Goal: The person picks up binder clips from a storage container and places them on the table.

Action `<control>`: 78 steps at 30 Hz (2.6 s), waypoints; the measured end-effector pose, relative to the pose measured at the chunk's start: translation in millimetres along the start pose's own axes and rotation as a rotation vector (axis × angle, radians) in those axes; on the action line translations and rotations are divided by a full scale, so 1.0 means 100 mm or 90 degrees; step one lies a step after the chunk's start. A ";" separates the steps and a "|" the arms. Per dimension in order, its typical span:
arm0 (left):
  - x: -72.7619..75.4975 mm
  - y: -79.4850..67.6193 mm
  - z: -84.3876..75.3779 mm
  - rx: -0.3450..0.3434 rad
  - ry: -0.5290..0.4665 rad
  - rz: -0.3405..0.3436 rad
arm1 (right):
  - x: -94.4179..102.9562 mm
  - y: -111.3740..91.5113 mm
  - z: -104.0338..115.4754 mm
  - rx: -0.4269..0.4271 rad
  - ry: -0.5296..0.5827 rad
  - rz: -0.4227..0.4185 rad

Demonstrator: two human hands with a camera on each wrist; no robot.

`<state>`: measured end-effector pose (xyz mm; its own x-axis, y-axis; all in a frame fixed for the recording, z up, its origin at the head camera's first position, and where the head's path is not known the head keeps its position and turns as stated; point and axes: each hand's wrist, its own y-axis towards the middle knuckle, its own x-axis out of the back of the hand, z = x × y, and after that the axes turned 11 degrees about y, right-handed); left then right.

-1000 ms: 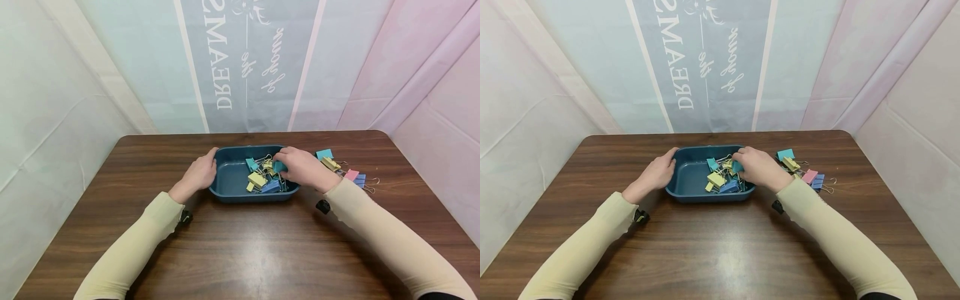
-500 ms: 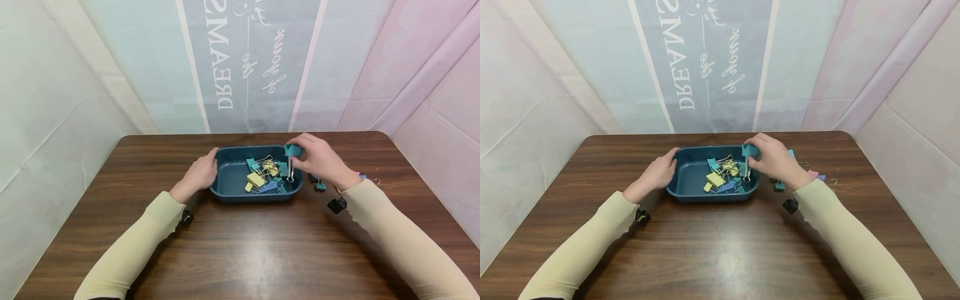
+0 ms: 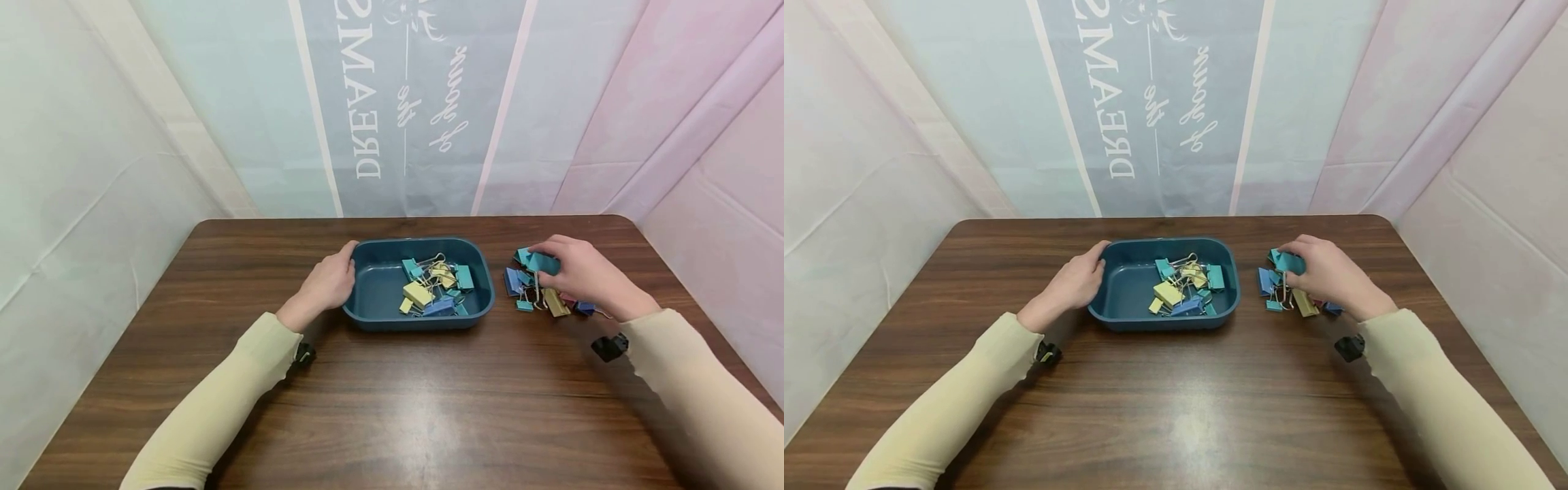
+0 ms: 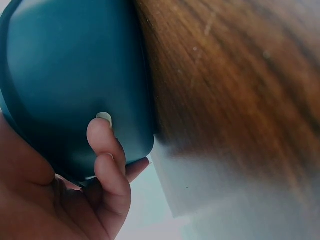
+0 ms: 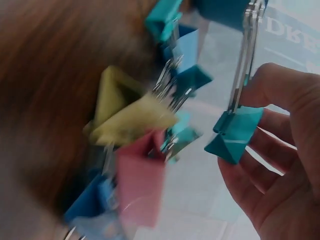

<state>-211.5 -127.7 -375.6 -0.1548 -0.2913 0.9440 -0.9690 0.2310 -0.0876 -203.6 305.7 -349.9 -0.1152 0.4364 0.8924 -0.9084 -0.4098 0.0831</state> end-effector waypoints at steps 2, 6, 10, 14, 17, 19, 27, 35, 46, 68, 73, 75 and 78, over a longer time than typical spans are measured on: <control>0.01 0.00 0.00 -0.002 0.001 0.000 | 0.00 -0.03 -0.05 -0.007 -0.008 0.013; 0.01 0.01 -0.01 -0.004 0.003 -0.002 | -0.02 -0.08 -0.08 -0.006 -0.005 0.018; 0.01 0.01 -0.02 -0.006 0.001 -0.006 | -0.03 -0.09 -0.07 0.012 -0.009 0.003; 0.01 0.01 -0.02 -0.004 0.000 -0.003 | -0.02 -0.09 -0.06 0.006 -0.004 0.007; 0.01 0.01 -0.03 -0.003 0.000 0.000 | 0.00 -0.10 -0.05 -0.010 0.016 0.024; 0.02 0.02 -0.04 -0.006 -0.001 -0.003 | 0.03 -0.10 -0.04 -0.011 0.024 0.034; 0.02 0.03 -0.04 -0.007 -0.009 -0.001 | 0.07 -0.06 0.11 -0.019 0.112 -0.033; 0.01 0.01 0.02 -0.012 -0.007 -0.001 | -0.24 0.18 0.37 -0.014 0.192 -0.088; 0.01 0.04 0.03 -0.025 -0.013 -0.009 | -0.63 0.56 0.69 -0.117 0.309 -0.095; 0.03 0.07 0.00 -0.013 -0.003 0.000 | -0.81 0.76 0.66 -0.233 0.535 -0.060; 0.02 0.07 0.00 -0.009 0.021 -0.024 | -0.81 0.78 0.64 -0.234 0.560 -0.054; 0.01 0.07 0.01 -0.019 0.040 -0.047 | -0.81 0.78 0.64 -0.231 0.544 -0.055; -0.01 0.04 0.03 -0.058 0.084 -0.113 | -0.83 0.78 0.66 -0.223 0.525 -0.053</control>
<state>-215.5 -128.9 -377.7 0.0490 -0.2129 0.9759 -0.9564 0.2715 0.1073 -238.1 185.4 -388.1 -0.1723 0.9453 0.2771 -0.9817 -0.1417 -0.1271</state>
